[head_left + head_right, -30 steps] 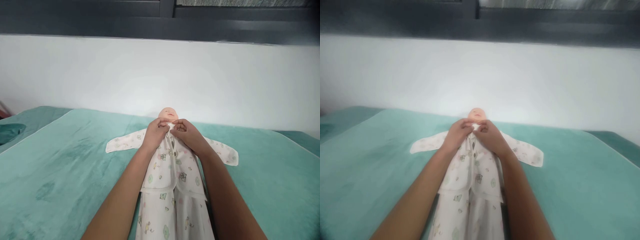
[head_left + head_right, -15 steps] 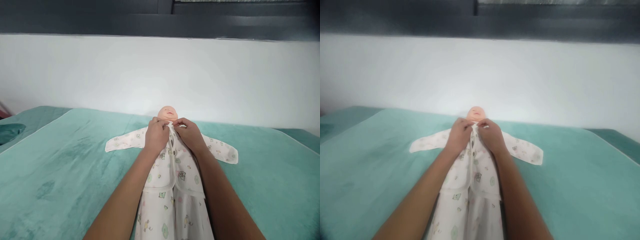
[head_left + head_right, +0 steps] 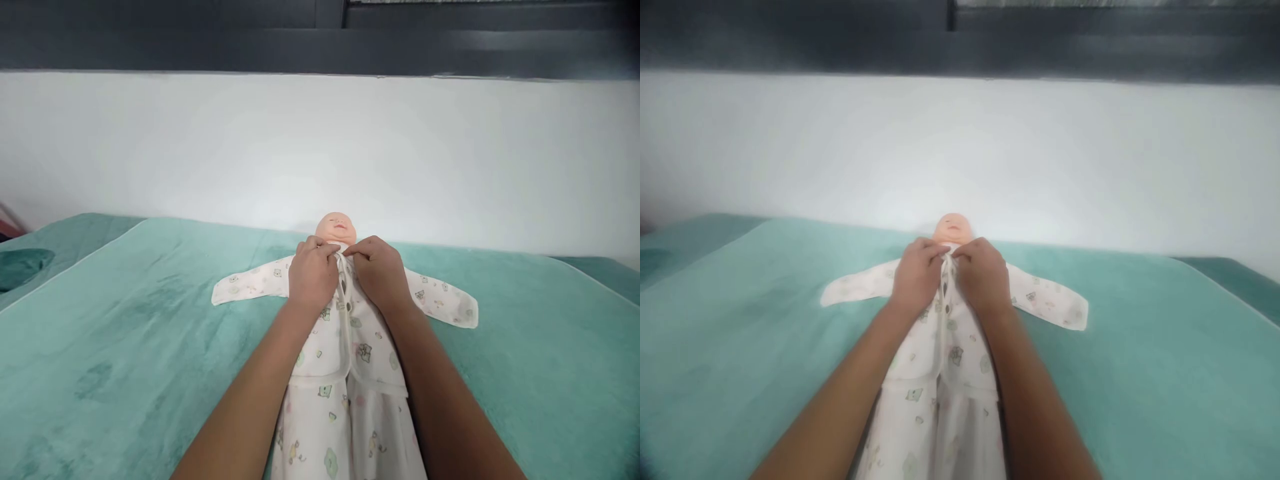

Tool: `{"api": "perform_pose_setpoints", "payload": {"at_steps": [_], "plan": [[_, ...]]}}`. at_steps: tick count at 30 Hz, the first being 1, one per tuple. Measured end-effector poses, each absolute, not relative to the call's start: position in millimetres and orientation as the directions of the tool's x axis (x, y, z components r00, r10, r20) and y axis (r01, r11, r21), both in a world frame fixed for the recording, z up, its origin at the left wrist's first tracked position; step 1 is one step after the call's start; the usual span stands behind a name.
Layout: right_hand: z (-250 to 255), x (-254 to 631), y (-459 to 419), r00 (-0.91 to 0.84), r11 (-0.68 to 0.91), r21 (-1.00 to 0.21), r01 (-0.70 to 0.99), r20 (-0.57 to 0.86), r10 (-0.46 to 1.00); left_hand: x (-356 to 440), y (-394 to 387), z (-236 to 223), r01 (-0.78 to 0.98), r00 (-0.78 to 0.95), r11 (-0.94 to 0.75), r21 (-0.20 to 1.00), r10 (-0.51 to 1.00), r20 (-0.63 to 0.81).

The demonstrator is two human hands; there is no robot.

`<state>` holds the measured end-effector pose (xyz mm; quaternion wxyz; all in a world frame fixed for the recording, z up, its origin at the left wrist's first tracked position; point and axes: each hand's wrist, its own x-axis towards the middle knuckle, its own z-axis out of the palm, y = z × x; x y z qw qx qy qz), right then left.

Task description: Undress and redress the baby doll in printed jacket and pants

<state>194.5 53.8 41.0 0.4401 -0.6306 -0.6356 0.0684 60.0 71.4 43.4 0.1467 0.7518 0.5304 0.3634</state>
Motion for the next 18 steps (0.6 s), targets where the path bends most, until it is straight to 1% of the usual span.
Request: {"api": "perform_pose_setpoints", "payload": {"at_steps": [5,9,12,14,16,18], "plan": [[44.2,193.4,50.8,0.176,0.104,-0.63,0.769,0.366,0.914,58.8,70.5,41.9,0.683,0.19,-0.41,0.605,0.899,0.395],[44.5,195.3,51.4,0.144,0.112,-0.656,0.747,0.324,0.935,56.1,70.8,36.8,0.645,0.204,-0.444,0.622,0.884,0.42],[43.1,198.7,54.6,0.199,0.114,-0.74,0.663,0.321,0.926,53.5,68.8,33.8,0.554,0.192,-0.48,0.681,0.869,0.457],[43.1,201.1,56.1,0.241,0.102,-0.793,0.6,0.301,0.923,52.3,64.7,34.0,0.458,0.145,-0.488,0.743,0.865,0.48],[45.4,203.1,55.0,0.26,0.095,-0.819,0.567,0.287,0.922,51.6,58.8,35.8,0.386,0.078,-0.463,0.798,0.878,0.472],[51.1,204.1,50.2,0.253,0.085,-0.815,0.573,0.274,0.928,51.4,52.3,38.5,0.37,0.038,-0.415,0.831,0.901,0.433]]}}
